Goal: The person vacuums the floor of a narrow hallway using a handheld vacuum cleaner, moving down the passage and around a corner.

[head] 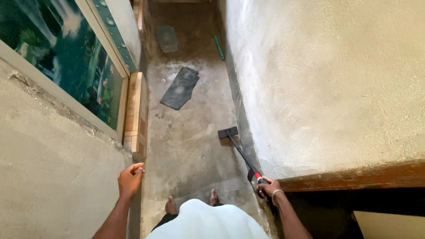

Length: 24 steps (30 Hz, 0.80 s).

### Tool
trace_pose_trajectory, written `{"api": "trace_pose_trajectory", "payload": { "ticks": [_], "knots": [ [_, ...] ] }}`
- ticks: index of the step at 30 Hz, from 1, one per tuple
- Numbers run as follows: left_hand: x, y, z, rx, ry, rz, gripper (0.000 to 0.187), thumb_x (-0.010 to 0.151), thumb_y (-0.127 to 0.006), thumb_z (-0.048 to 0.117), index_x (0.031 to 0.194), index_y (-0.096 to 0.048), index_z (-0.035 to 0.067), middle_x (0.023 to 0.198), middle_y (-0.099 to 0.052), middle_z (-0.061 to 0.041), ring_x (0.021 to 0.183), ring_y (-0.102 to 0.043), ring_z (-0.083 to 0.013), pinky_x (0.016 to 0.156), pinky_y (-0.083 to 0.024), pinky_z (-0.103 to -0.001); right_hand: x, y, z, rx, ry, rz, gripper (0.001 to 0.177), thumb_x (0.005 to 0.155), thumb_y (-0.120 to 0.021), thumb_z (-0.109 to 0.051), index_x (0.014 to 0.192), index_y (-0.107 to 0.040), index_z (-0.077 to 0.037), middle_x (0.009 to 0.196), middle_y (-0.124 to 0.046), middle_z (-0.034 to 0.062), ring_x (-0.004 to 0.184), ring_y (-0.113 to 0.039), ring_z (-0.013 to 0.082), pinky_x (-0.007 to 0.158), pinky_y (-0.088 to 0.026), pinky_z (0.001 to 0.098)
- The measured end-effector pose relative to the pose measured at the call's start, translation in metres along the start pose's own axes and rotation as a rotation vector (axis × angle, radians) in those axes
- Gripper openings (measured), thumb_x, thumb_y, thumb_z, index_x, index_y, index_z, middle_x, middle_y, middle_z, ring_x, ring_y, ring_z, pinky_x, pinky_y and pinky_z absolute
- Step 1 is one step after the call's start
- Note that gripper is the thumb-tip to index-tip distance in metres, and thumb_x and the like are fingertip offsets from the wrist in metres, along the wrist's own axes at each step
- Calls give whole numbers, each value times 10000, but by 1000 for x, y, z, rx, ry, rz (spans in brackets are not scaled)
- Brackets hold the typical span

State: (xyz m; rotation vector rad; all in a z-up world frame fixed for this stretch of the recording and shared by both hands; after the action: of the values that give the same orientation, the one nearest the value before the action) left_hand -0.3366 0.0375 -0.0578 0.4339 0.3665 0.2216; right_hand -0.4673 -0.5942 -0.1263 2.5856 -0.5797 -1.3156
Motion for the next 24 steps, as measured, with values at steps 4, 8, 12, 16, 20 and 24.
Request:
{"api": "trace_pose_trajectory", "payload": {
  "ticks": [4,8,12,16,20,24],
  "knots": [
    [-1,7,13,99,56,-10,300,938,-631,158,1201,-762,98,902,-786,-64,827,-711,-150,800,-528,-295,8,-10,-16,12,-15,-24,767,736,-786,38,1446,-589,-176,717,-708,159,485,-603,194,403,-431,345],
    [20,4,24,103,33,-4,304,931,-635,167,1196,-772,108,918,-799,-68,845,-719,-157,817,-534,-300,41,-42,-73,73,47,-96,690,771,-771,11,1419,-576,-126,707,-690,148,485,-589,187,392,-435,355],
    [34,-5,25,54,-63,-44,303,928,-633,179,1196,-755,106,945,-807,-70,827,-732,-156,791,-551,-304,64,-71,-112,115,3,-187,535,799,-783,-63,1306,-626,-132,721,-665,91,512,-606,158,410,-458,322],
    [39,-11,-5,25,24,-63,326,917,-629,163,1219,-745,117,962,-804,-78,824,-749,-154,797,-564,-309,60,-92,-109,115,13,-213,568,804,-801,-82,1330,-608,-178,722,-661,73,510,-599,146,418,-463,325],
    [32,-4,-49,3,69,-56,331,915,-650,177,1230,-738,120,964,-809,-83,820,-755,-166,797,-571,-318,37,-96,-76,31,11,-162,660,780,-815,-49,1389,-615,-209,703,-665,97,489,-600,165,408,-421,332],
    [15,21,-74,39,90,28,338,899,-667,168,1219,-760,111,964,-811,-88,867,-750,-186,841,-561,-327,12,-90,-49,19,41,-240,711,782,-803,-30,1436,-574,-188,695,-686,128,473,-595,185,398,-446,352]
  ]
}}
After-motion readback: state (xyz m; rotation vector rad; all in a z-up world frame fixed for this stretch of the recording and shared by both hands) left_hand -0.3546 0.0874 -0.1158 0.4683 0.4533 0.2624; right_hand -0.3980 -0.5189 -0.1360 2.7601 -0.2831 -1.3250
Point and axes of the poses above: each hand's wrist, its own x-axis towards the middle knuckle, its own y-axis out of the back of the hand, z = x × y, the point moved 9 cm from there along x, towards the middle knuckle
